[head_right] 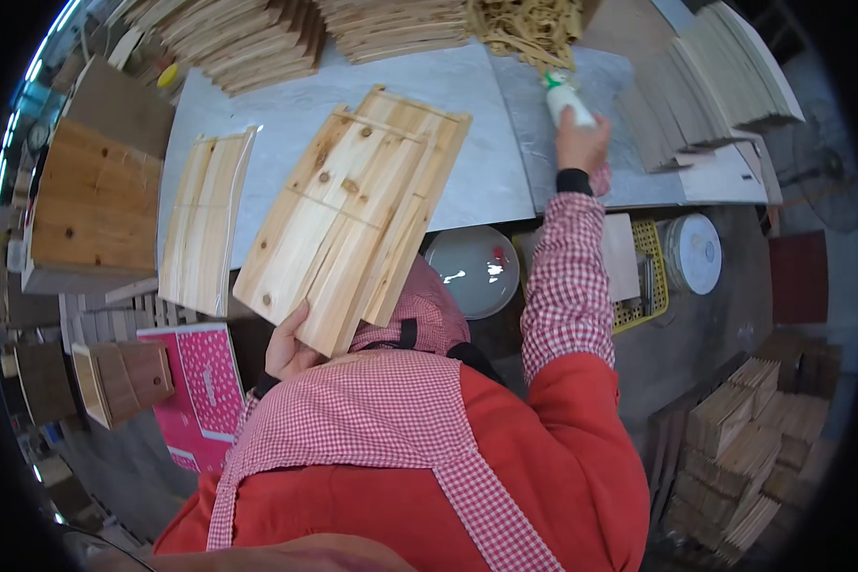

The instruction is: Apply wood glue to panels and assemble them into a four-sided wooden box structure.

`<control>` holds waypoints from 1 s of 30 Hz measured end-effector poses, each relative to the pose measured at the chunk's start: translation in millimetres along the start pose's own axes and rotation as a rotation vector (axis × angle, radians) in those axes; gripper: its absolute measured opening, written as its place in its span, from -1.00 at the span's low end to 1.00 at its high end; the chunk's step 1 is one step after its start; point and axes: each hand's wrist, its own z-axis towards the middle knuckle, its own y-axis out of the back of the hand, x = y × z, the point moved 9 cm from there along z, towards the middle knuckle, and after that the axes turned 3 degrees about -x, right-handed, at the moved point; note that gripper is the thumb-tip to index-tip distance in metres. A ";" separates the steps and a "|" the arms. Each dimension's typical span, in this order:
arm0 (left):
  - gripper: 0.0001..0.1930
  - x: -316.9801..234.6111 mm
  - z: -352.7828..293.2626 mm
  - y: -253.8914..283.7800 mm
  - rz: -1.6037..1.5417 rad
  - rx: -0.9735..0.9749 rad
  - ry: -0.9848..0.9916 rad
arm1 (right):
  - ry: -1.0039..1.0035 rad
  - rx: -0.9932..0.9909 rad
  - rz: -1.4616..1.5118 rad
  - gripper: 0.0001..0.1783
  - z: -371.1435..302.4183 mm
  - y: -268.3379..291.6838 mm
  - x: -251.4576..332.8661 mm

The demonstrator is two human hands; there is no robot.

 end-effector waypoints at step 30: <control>-0.40 -13.8 -24.8 -38.2 -0.055 -0.034 0.003 | 0.433 0.567 0.235 -0.40 -98.1 -87.6 151.0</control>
